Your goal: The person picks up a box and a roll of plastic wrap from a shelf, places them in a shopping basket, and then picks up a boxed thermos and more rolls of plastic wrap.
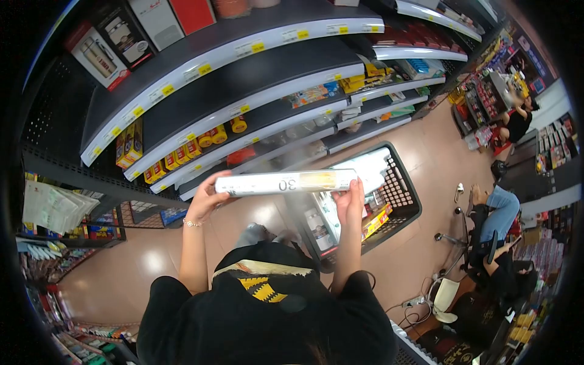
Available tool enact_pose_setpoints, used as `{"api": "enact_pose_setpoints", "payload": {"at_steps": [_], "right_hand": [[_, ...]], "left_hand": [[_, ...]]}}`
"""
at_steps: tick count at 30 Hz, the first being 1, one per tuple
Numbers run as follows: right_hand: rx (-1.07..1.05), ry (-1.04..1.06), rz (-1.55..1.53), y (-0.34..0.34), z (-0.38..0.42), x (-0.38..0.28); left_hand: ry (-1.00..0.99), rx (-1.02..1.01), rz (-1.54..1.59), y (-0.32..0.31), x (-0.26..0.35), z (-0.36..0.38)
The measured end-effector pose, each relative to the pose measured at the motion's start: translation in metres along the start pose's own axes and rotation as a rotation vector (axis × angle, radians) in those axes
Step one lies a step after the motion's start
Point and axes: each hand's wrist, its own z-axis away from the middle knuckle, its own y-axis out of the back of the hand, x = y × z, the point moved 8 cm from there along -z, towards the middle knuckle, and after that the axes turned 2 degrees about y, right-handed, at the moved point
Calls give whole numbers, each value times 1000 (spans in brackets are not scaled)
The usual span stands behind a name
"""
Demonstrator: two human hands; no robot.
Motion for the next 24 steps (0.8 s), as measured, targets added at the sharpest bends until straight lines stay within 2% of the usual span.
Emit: {"api": "enact_pose_setpoints", "payload": {"at_steps": [2, 3, 5, 7, 9, 12, 14, 17, 20, 24], "right_hand": [[100, 60, 86, -3, -8, -2], [93, 69, 96, -13, -13, -3], [85, 90, 116, -33, -21, -7], [33, 70, 129, -55, -32, -4], [-55, 64, 151, -77, -44, 5], [-128, 73, 174, -117, -50, 26], [-162, -4, 178, -136, -48, 49], [-236, -114, 371, -162, -32, 85], [-375, -385, 461, -160, -19, 131], [-432, -426, 577, -179, 0, 139]], "left_hand": [[149, -91, -214, 11, -24, 4], [119, -208, -372, 3, -25, 7], [263, -408, -318, -9, -38, 16], [329, -606, -467, -14, -52, 19], [212, -705, -488, -22, -43, 18], [387, -739, -141, -6, -54, 18], [341, -699, -116, 9, -53, 16], [240, -636, -178, 30, -45, 11], [212, -609, -159, 39, -35, 11], [238, -630, -51, 41, -25, 8]]}}
